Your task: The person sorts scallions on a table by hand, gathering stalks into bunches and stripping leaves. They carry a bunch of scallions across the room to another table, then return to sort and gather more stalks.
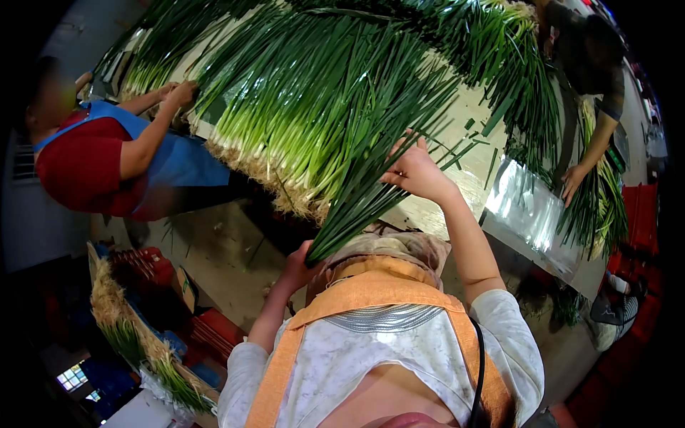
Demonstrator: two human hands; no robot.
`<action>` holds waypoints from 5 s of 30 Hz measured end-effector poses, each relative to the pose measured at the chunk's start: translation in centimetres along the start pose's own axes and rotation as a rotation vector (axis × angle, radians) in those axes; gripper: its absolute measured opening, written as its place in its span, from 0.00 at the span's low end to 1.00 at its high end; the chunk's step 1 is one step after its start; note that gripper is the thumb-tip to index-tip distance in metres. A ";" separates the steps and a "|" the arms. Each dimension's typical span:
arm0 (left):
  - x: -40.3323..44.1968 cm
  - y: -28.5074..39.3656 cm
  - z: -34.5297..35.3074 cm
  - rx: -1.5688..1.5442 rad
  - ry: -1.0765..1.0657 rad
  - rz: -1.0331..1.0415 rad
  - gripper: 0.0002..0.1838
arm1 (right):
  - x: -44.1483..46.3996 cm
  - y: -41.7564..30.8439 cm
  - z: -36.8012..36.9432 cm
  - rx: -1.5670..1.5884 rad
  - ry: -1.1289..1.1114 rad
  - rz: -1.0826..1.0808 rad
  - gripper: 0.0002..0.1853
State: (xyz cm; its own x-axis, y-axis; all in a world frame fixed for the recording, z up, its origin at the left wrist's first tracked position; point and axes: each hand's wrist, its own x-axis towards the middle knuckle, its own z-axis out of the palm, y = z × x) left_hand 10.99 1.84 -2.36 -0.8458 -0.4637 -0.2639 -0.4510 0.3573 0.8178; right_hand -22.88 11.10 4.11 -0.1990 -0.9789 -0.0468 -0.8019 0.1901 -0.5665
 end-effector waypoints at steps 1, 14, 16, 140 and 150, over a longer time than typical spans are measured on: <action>0.0 0.2 -0.1 -0.004 0.000 -0.006 0.22 | 0.0 -0.2 0.0 0.052 0.064 -0.024 0.09; -0.7 -1.0 0.2 -0.164 0.178 -0.125 0.22 | -2.7 5.9 -4.3 0.169 1.047 0.266 0.12; -0.7 -1.5 0.0 -0.175 0.181 -0.099 0.22 | -2.7 5.8 -3.3 -0.130 1.017 0.275 0.16; 23.5 -9.7 -8.3 0.716 0.291 -0.447 0.37 | -6.0 1.4 9.8 1.158 0.720 0.677 0.09; 24.3 -11.9 -7.4 0.986 0.317 -0.258 0.28 | -5.0 0.5 9.7 1.170 0.727 0.631 0.09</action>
State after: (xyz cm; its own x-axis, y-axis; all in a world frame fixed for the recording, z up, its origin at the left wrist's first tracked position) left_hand -2.07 -19.65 -14.74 -0.6430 -0.7580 -0.1093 -0.7573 0.6506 -0.0566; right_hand -16.80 15.39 -3.94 -0.8359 -0.4471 -0.3184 0.3348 0.0444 -0.9412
